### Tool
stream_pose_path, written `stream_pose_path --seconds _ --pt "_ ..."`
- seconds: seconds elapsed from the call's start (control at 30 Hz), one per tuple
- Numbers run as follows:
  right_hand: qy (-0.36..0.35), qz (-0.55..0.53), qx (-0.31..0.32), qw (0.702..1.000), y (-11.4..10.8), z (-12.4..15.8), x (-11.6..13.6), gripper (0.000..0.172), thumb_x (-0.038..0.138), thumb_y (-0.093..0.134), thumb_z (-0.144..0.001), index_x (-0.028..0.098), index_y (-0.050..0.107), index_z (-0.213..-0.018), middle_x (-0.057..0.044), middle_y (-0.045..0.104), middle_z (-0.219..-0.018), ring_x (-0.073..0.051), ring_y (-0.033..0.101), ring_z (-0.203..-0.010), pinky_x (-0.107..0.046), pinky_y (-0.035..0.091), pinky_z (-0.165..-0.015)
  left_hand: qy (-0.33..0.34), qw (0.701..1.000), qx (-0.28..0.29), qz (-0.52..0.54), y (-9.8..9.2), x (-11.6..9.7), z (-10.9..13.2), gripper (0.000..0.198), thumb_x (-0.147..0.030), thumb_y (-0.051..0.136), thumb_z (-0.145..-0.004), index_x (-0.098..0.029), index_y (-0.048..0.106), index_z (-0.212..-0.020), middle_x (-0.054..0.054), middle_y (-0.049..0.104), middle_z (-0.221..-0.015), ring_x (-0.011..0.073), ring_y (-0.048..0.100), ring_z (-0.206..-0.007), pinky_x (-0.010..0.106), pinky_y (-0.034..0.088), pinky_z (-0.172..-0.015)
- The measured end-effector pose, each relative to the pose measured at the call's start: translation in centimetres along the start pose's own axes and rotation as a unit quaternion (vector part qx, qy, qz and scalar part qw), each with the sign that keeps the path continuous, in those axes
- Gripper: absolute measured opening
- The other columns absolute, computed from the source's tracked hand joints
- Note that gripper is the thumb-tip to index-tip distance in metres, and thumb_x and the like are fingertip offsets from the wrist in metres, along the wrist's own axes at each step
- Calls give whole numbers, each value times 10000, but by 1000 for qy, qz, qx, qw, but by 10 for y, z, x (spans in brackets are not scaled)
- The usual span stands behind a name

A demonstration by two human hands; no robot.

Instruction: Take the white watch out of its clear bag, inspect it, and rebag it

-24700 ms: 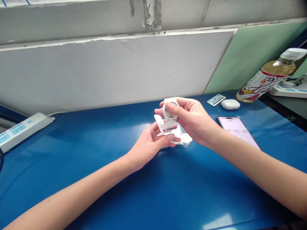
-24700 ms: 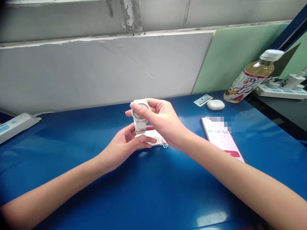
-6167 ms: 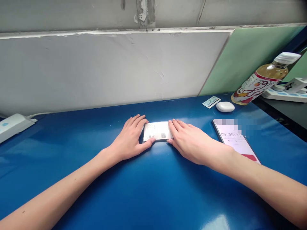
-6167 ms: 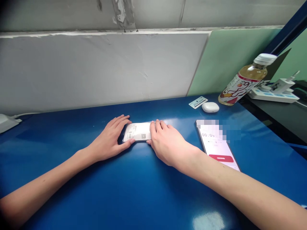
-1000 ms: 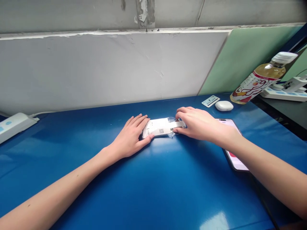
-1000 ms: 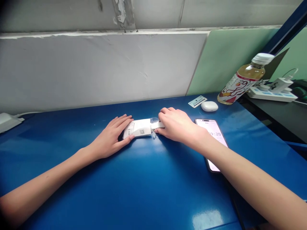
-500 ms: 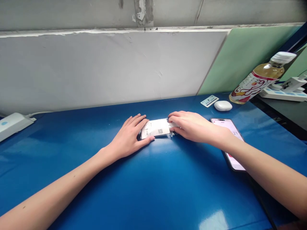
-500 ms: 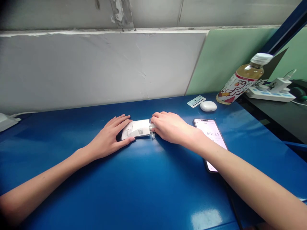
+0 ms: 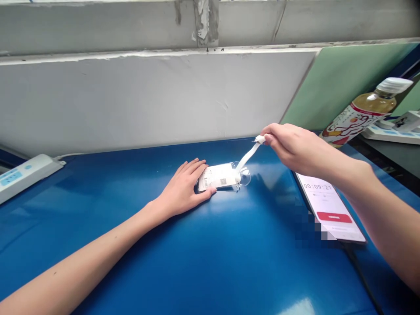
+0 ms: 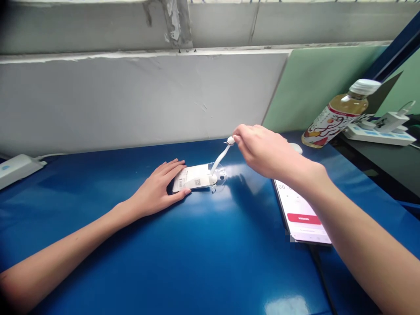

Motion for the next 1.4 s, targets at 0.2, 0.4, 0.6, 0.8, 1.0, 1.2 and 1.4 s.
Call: stream_pose_path --seconds 0.2,0.4,0.6,0.8,1.0,1.2,1.4 --pt "52 -16 -160 986 -27 4 6 351 378 356 -994 199 658 -1016 -120 720 -916 -301 642 -842 -391 446 -716 -4 1000 8 6 0 0 0 765 -655 512 -912 -129 452 -1465 183 424 -1546 357 314 -1470 565 231 -1202" --pt "52 -178 -206 961 -31 7 6 373 460 402 -996 219 669 -899 -49 714 -793 -207 631 -682 -340 449 -672 4 999 2 32 -1 0 1 804 -655 482 -932 -109 372 -1511 190 402 -1558 351 312 -1471 543 214 -1212" --pt "-2 -251 -97 963 -24 11 38 301 497 610 -893 234 758 -903 -31 762 -851 -208 678 -753 -324 487 -660 -67 948 -215 227 -34 26 5 599 -534 213 -1042 -128 512 -1366 177 569 -1383 283 620 -1185 470 480 -1027" --pt "-52 -229 8 972 -17 13 74 177 405 679 -847 244 748 -821 -3 767 -799 -199 697 -731 -291 488 -630 15 875 -419 243 -77 8 33 485 -524 225 -1031 -234 594 -1153 95 620 -1259 266 612 -1170 444 519 -974" --pt "-128 -211 -32 969 -24 11 96 186 414 733 -805 235 698 -768 28 682 -646 -134 558 -558 -270 411 -563 119 913 -342 187 -80 -39 37 323 -432 397 -1001 -213 627 -1060 103 667 -1149 281 622 -1144 475 500 -1011" --pt "-95 -441 -64 890 -13 11 94 239 395 750 -796 213 645 -683 33 610 -623 -122 520 -561 -252 408 -509 107 930 -197 292 -64 -62 28 259 -379 595 -937 -202 645 -1119 102 705 -1103 259 676 -981 400 554 -879" --pt "-8 -632 41 774 25 3 96 272 476 634 -899 233 668 -784 21 647 -588 -162 623 -534 -284 499 -509 -42 806 55 587 -23 -77 20 330 -426 505 -1014 -166 702 -971 64 742 -863 216 726 -812 343 574 -808"
Point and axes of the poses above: each hand's wrist, its own z-axis away from the middle knuckle, its own y-axis out of the palm, x = y × z, the point moved 9 cm from there along -z, towards the middle knuckle
